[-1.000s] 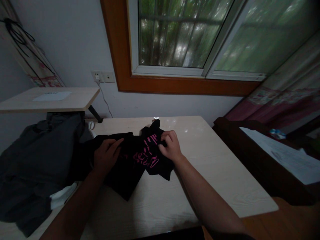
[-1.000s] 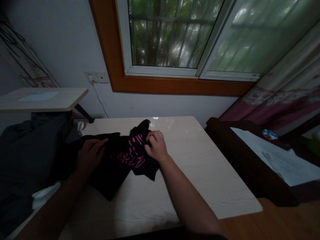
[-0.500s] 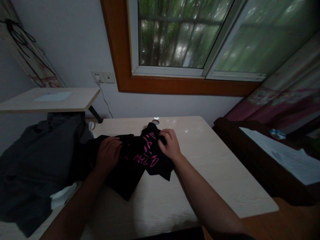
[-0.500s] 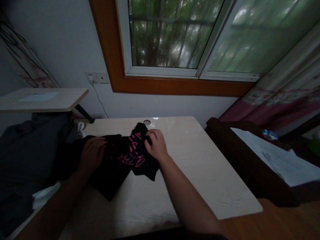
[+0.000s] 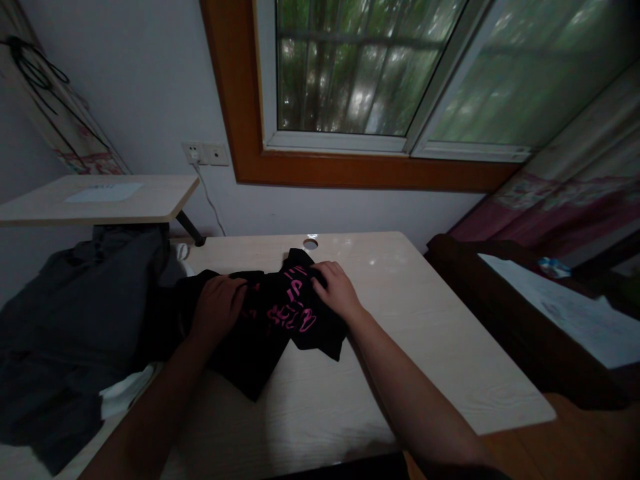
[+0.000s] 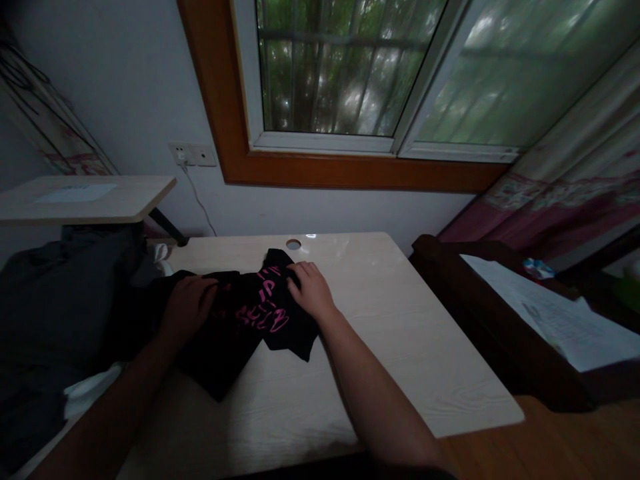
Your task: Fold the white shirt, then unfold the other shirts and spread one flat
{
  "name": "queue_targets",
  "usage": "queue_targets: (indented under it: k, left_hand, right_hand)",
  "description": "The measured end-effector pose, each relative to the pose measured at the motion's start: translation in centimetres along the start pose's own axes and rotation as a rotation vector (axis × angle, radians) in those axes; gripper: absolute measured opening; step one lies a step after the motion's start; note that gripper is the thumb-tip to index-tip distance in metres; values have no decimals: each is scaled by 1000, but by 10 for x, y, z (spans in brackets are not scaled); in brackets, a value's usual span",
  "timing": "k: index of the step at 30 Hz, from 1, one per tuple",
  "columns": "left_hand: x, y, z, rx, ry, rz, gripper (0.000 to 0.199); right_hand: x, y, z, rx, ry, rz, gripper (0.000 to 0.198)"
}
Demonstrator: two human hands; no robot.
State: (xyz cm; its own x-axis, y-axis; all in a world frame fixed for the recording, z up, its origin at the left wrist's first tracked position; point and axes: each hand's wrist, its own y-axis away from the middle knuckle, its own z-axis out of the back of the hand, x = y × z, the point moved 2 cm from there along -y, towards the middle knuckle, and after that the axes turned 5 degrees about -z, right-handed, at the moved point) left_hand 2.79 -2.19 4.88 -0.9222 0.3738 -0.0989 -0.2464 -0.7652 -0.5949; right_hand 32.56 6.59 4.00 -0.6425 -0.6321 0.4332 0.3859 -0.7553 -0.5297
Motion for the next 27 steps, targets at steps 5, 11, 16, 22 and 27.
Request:
queue_targets:
  k: [5,11,16,22,27]
  left_hand:
    - [0,-2,-2,106,44,13,35]
    - [-1,-3,-4,147,74,25,39]
    - [0,-2,-3,49,80,4,36]
    - [5,0,3,-133,-27,17,28]
    - [4,1,5,-176,-41,-16,27]
  right_hand:
    - [-6,0,-5,23,25,-17,22]
    - [-10,0,-8,12,37,-19,23]
    - [-11,0,-8,16,31,-11,23]
    - [-11,0,-7,26,27,-34,22]
    - [-11,0,-7,36,23,-47,21]
